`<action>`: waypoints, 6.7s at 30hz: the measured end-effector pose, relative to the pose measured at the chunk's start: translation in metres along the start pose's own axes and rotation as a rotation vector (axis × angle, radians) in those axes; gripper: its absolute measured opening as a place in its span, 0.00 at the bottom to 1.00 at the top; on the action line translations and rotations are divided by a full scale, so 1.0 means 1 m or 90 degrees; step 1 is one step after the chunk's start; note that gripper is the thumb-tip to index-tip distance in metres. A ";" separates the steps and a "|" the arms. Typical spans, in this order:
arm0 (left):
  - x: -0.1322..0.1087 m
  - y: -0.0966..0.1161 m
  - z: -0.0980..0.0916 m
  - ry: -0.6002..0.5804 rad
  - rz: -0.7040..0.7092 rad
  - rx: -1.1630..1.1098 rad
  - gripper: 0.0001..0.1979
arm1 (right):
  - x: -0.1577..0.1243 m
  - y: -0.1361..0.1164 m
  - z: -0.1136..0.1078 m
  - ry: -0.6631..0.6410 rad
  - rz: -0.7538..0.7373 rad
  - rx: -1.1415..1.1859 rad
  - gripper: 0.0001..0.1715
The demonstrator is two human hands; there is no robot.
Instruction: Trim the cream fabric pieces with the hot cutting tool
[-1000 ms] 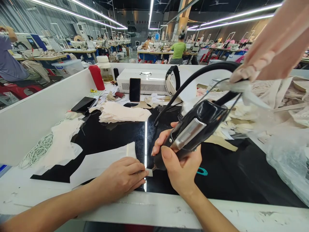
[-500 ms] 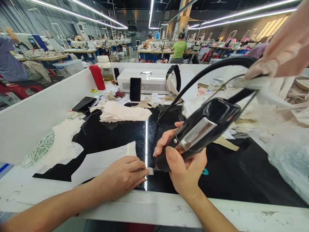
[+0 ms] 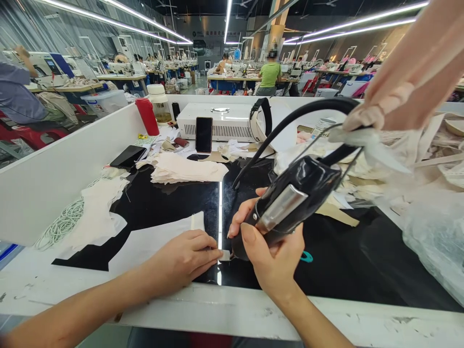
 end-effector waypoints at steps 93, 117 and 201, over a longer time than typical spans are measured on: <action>0.001 -0.023 -0.006 -0.084 -0.086 -0.043 0.12 | -0.002 0.004 0.003 0.045 -0.015 -0.005 0.28; -0.017 -0.047 -0.019 -0.191 -0.274 -0.025 0.08 | 0.032 0.017 -0.019 0.095 -0.050 -0.038 0.27; 0.017 -0.076 0.005 -0.329 -0.263 -0.165 0.14 | 0.031 0.046 0.020 0.077 -0.016 -0.049 0.22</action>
Point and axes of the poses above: each hand's wrist, its own x-axis towards the middle knuckle, its own z-axis out of the palm, y = z × x, the point moved 9 cm from there along x, towards the middle knuckle, and after that the axes turned 2 degrees about x, right-handed, at the moved point
